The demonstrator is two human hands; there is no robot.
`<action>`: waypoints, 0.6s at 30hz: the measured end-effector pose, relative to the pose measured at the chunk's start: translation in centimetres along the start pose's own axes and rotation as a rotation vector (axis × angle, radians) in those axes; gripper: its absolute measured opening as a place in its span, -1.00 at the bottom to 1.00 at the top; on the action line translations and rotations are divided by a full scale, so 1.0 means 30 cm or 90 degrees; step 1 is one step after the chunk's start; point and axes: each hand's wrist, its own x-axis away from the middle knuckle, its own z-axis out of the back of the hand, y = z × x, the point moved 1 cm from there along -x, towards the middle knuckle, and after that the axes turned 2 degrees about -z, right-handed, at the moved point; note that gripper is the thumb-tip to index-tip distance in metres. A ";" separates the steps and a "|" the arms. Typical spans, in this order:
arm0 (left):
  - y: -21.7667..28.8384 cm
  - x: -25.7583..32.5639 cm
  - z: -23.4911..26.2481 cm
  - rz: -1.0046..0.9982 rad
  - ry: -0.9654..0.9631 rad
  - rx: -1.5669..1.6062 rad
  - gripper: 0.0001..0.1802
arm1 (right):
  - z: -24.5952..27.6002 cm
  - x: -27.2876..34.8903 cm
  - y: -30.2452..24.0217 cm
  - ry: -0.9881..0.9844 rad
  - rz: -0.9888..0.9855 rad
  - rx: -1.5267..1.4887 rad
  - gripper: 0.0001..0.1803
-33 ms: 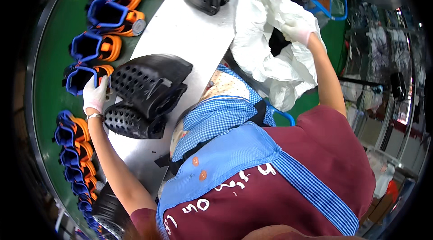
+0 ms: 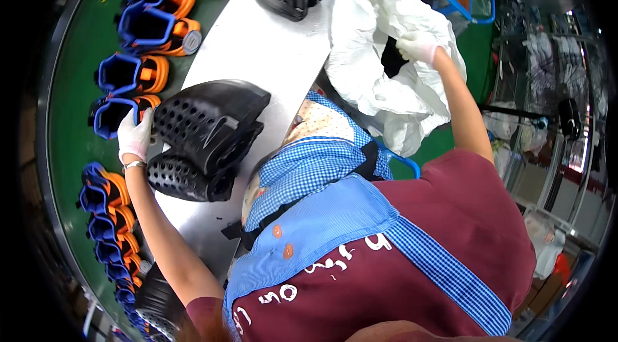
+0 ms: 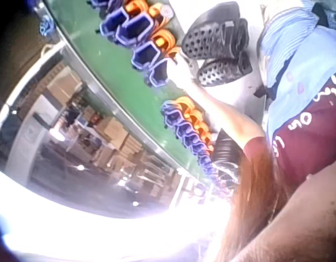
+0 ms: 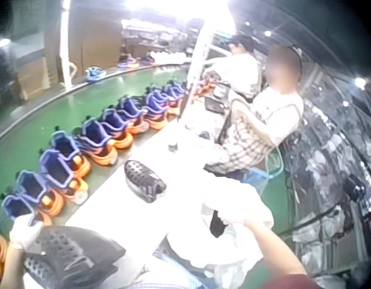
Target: The person inserts black plastic insoles into blue and orange sneakers on a factory assembly line. The person picks up an insole from a stack, places it into a shoe, and then moves the shoe down the line. This process is repeated continuously for multiple pairs of shoes.
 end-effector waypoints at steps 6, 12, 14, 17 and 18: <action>-0.077 -0.023 0.047 0.167 -0.090 0.237 -0.64 | -0.330 -0.240 0.555 -0.015 0.036 0.437 -0.66; -0.160 0.052 0.083 0.300 -0.095 0.304 -0.71 | -0.401 -0.169 0.397 0.173 -0.012 0.359 -0.76; -0.160 0.052 0.093 0.303 -0.109 0.294 -0.71 | -0.391 -0.206 0.357 0.174 0.057 0.328 -0.72; -0.133 0.041 0.094 0.332 -0.102 0.308 -0.71 | -0.415 -0.305 0.346 0.014 0.009 0.257 -0.66; -0.139 0.054 0.095 0.345 -0.093 0.297 -0.70 | -0.428 -0.311 0.327 0.030 -0.019 0.261 -0.64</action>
